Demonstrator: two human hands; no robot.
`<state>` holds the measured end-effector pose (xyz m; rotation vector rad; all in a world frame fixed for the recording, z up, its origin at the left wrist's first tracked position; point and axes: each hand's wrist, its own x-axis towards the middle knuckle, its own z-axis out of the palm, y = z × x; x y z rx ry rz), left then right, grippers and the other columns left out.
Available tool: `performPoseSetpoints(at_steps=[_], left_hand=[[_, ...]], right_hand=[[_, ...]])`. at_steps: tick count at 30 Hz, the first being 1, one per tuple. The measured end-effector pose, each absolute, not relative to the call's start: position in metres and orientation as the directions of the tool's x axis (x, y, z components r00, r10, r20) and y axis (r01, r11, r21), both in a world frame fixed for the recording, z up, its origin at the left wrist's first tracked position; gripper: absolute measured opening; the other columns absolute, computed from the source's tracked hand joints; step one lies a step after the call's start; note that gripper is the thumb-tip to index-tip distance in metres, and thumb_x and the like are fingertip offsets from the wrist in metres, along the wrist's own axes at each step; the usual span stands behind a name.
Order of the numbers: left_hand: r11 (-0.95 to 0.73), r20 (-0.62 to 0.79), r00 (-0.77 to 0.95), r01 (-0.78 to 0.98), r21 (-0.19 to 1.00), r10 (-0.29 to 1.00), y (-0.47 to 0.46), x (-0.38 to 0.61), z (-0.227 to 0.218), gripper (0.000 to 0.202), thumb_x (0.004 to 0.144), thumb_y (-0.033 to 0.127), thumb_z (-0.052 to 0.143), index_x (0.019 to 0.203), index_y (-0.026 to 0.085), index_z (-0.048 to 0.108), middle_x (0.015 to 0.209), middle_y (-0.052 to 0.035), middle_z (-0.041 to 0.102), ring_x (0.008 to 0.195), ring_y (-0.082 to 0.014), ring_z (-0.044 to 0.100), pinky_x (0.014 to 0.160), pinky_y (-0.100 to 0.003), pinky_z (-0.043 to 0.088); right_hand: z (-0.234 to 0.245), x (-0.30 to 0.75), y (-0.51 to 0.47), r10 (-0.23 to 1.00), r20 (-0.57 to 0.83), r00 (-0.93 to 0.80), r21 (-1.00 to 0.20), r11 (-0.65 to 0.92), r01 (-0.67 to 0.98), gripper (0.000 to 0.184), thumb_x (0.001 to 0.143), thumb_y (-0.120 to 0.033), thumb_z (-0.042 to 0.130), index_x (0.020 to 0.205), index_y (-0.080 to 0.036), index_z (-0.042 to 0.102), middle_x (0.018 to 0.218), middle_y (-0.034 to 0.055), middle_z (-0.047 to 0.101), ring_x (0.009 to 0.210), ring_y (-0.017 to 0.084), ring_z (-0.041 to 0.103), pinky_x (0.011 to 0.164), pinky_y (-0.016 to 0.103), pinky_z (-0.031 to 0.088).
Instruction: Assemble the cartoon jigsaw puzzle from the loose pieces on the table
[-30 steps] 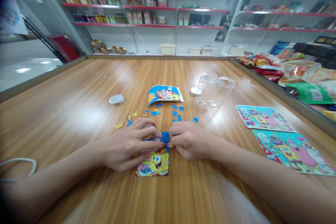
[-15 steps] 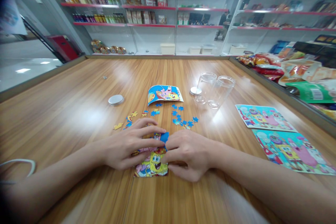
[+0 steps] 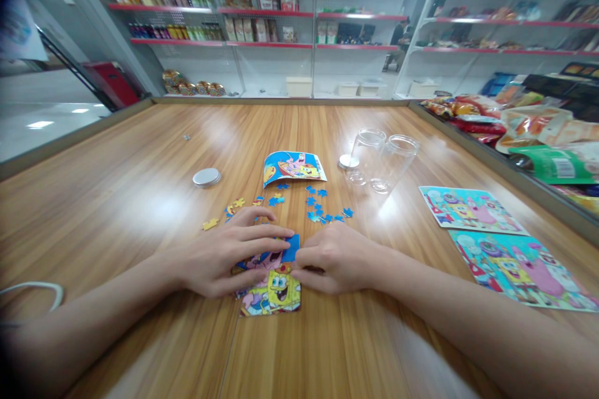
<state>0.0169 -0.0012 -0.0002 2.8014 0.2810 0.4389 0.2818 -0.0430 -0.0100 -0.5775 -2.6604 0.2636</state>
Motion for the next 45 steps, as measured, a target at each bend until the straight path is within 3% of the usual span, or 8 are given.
performPoseSetpoints(at_steps=[4, 10, 14, 23, 31, 45], left_hand=[[-0.961, 0.334, 0.913, 0.167, 0.218, 0.235, 0.006, 0.009, -0.005, 0.037, 0.093, 0.025, 0.06, 0.13, 0.019, 0.058, 0.137, -0.0118, 0.059, 0.129, -0.0322, 0.046, 0.112, -0.054, 0.038], [-0.954, 0.494, 0.817, 0.241, 0.176, 0.297, 0.016, 0.002, -0.013, 0.036, 0.089, 0.008, 0.055, 0.121, 0.023, 0.063, 0.121, -0.0091, 0.064, 0.118, -0.0264, 0.054, 0.103, -0.049, 0.045], [-0.959, 0.493, 0.823, 0.224, 0.173, 0.281, 0.015, 0.003, -0.011, 0.028, 0.088, 0.009, 0.056, 0.111, 0.022, 0.066, 0.116, -0.0091, 0.064, 0.113, -0.026, 0.053, 0.098, -0.046, 0.048], [-0.967, 0.465, 0.85, 0.187, 0.174, 0.248, 0.015, 0.002, -0.011, 0.026, 0.085, 0.007, 0.055, 0.102, 0.021, 0.069, 0.113, -0.0096, 0.063, 0.119, -0.0295, 0.047, 0.101, -0.05, 0.046], [-0.962, 0.423, 0.887, 0.073, 0.264, 0.184, 0.001, 0.013, -0.004, 0.025, 0.082, 0.01, 0.059, 0.104, 0.019, 0.067, 0.108, -0.0099, 0.067, 0.111, -0.0293, 0.051, 0.097, -0.051, 0.047], [-0.955, 0.334, 0.931, 0.046, 0.293, 0.148, -0.002, 0.017, 0.002, 0.037, 0.083, 0.017, 0.061, 0.119, 0.016, 0.065, 0.122, -0.0119, 0.067, 0.121, -0.0324, 0.052, 0.109, -0.057, 0.04]], right_hand=[[-0.013, 0.286, -0.042, 0.451, 0.357, -0.818, -0.223, 0.892, 0.394, 0.024, 0.097, -0.024, 0.053, 0.076, -0.018, 0.064, 0.062, -0.0007, 0.061, 0.053, 0.01, 0.053, 0.053, 0.027, 0.029], [-0.016, 0.291, -0.041, 0.406, 0.423, -0.81, -0.234, 0.913, 0.335, 0.017, 0.095, -0.022, 0.056, 0.105, -0.018, 0.07, 0.069, 0.0004, 0.067, 0.055, 0.012, 0.056, 0.053, 0.027, 0.034], [-0.014, 0.29, -0.041, 0.413, 0.359, -0.837, -0.281, 0.903, 0.325, 0.015, 0.093, -0.018, 0.055, 0.094, -0.018, 0.07, 0.066, 0.0004, 0.066, 0.055, 0.012, 0.057, 0.052, 0.028, 0.032], [-0.012, 0.295, -0.042, 0.41, 0.284, -0.867, -0.349, 0.886, 0.305, 0.01, 0.085, -0.018, 0.057, 0.077, -0.02, 0.061, 0.06, -0.0029, 0.056, 0.054, 0.011, 0.049, 0.053, 0.028, 0.028], [-0.013, 0.296, -0.042, 0.408, 0.284, -0.868, -0.372, 0.881, 0.292, 0.02, 0.08, -0.014, 0.057, 0.062, -0.021, 0.05, 0.056, -0.0033, 0.054, 0.052, 0.011, 0.046, 0.052, 0.03, 0.025], [-0.006, 0.29, -0.043, 0.459, 0.241, -0.855, -0.324, 0.869, 0.375, 0.019, 0.092, -0.023, 0.054, 0.078, -0.019, 0.067, 0.059, -0.0008, 0.061, 0.051, 0.011, 0.051, 0.052, 0.026, 0.03]])
